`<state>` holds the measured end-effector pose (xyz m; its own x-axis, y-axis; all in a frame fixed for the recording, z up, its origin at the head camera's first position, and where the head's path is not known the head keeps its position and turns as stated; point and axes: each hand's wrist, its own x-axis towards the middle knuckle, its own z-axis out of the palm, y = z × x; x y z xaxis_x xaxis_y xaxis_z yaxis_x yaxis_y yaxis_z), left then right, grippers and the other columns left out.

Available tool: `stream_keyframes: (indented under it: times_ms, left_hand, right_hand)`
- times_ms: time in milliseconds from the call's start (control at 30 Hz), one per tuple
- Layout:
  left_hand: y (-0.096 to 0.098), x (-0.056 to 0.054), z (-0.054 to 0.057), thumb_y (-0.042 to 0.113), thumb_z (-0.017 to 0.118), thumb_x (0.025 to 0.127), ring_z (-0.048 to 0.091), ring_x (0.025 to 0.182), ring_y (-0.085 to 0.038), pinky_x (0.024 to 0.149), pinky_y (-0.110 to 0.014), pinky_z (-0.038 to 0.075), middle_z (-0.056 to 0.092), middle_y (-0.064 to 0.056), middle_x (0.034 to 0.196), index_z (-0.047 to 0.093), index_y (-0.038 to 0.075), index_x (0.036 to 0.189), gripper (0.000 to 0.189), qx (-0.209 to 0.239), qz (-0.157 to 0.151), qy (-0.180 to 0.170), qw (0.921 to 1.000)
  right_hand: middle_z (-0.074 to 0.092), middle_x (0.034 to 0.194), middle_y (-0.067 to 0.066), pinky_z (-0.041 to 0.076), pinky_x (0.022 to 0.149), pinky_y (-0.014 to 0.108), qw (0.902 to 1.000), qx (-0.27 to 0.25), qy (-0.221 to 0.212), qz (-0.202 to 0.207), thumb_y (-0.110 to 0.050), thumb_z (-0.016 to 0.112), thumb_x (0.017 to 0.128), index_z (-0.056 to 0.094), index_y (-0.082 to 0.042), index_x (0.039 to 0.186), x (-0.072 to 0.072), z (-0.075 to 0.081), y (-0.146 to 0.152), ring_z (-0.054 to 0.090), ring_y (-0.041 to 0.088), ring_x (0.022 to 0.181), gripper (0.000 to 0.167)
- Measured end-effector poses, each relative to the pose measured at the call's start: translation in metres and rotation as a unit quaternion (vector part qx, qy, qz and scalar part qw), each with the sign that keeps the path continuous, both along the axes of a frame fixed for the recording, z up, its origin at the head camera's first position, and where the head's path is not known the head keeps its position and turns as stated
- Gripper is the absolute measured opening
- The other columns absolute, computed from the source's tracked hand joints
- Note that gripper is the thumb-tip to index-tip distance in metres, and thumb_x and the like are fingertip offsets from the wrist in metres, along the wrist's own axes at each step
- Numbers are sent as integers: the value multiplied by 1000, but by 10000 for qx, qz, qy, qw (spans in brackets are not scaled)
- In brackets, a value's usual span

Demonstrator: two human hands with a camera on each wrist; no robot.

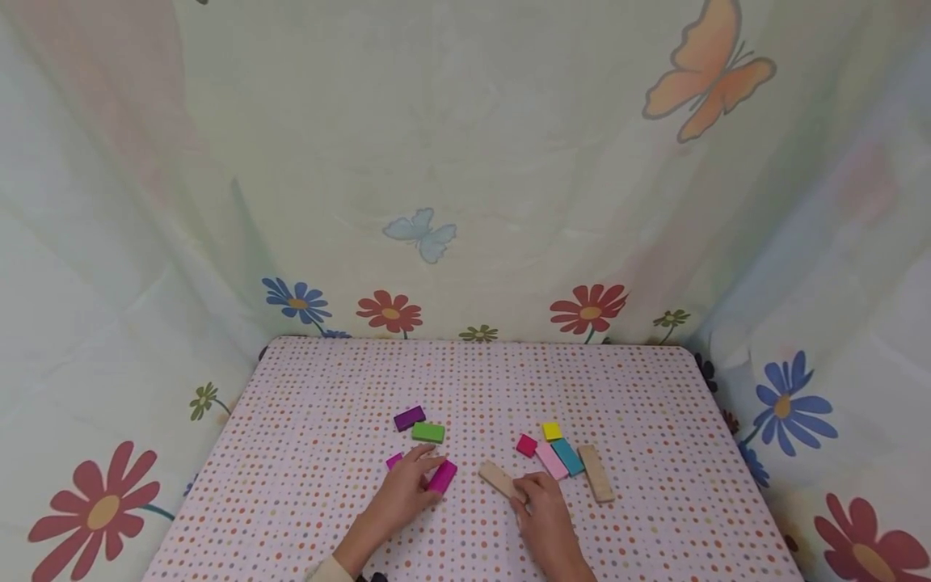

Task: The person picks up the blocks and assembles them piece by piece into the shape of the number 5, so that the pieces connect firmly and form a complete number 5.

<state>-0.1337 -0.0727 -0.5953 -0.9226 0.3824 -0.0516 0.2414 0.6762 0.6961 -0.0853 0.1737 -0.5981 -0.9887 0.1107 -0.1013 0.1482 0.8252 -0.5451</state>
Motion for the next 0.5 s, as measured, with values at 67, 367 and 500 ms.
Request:
stream_keyframes:
  times_ms: [67, 367, 500]
  left_hand:
    - [1, -1, -1, 7, 86, 85, 67, 90, -13, 77, -22, 58, 54, -19, 158, 67, 1, 140, 58, 107, -116, -92, 9998]
    - [13, -1, -6, 10, 86, 85, 67, 114, -22, 101, -35, 59, 60, -19, 151, 69, 0, 136, 54, -6, -366, -84, 9993]
    - [17, -1, -7, 9, 85, 85, 57, 91, -6, 86, -25, 55, 61, -19, 150, 69, 0, 135, 54, -27, -320, -90, 9994]
  right_hand:
    - [68, 115, 7, 61, 87, 40, 9999, 108, 71, 17, -7, 79, 93, 78, -4, 113, -1, -1, -2, 64, 19, 100, 20]
    - [67, 118, 6, 58, 101, 47, 9989, 264, 293, 244, -6, 74, 98, 79, -6, 110, -16, -3, -9, 63, 24, 114, 14]
    - [68, 119, 7, 59, 101, 47, 9983, 310, 363, 320, -5, 73, 98, 79, -6, 111, -22, -3, -13, 64, 25, 114, 14]
